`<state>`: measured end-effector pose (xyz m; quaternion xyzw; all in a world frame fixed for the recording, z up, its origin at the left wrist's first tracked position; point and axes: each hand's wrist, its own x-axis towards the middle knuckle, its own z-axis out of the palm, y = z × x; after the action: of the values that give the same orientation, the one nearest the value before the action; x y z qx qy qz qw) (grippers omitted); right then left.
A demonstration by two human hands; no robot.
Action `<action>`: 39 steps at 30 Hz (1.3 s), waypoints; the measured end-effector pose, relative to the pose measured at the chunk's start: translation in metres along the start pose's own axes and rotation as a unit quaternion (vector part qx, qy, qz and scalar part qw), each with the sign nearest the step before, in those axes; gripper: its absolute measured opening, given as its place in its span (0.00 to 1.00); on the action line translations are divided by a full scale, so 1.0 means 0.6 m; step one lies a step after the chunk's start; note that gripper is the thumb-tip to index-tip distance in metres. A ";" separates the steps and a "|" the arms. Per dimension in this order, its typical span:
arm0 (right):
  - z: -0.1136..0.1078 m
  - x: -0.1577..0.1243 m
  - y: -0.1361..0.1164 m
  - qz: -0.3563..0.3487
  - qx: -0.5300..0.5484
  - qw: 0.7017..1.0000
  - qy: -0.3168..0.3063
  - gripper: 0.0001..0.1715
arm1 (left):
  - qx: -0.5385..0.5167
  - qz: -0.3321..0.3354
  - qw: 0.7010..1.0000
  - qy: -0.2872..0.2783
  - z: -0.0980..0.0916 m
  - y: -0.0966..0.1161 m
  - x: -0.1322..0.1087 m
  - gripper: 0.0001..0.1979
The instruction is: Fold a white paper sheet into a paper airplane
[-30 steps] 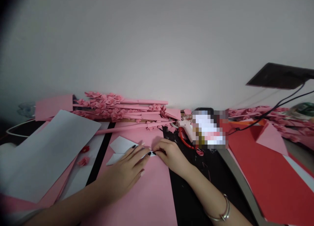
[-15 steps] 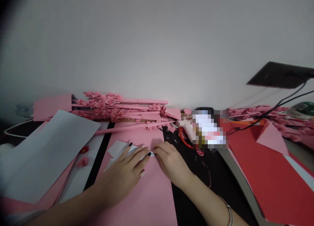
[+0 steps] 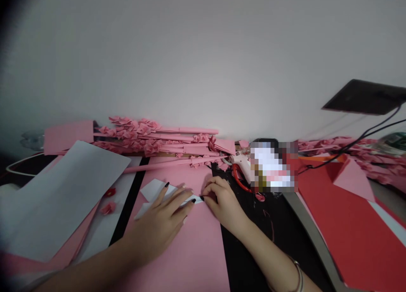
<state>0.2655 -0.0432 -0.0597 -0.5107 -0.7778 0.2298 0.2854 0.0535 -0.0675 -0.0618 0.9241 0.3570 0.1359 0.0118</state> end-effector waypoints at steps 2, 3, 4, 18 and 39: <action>0.002 -0.001 -0.001 0.007 0.009 1.000 -0.003 0.10 | 0.001 -0.003 1.000 0.005 -0.004 -0.001 0.000 0.17; 0.003 -0.002 -0.003 0.010 0.011 1.000 -0.001 0.10 | 0.001 -0.007 1.000 0.005 -0.006 0.000 0.000 0.17; 0.004 -0.003 -0.005 0.010 0.010 1.000 0.002 0.10 | 0.000 -0.013 1.000 0.004 -0.006 0.001 0.000 0.17; 0.029 0.005 -0.025 0.023 -0.037 0.999 0.019 0.10 | 0.057 -0.082 0.995 0.011 0.009 0.043 -0.020 0.18; 0.039 0.023 -0.038 0.045 -0.027 0.999 0.010 0.09 | 0.016 -0.122 0.991 0.042 0.014 0.028 -0.030 0.21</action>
<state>0.2301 -0.0406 -0.0588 -0.5552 -0.7569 0.2164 0.2683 0.0542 -0.0912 -0.0720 0.8669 0.4697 0.1668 -0.0011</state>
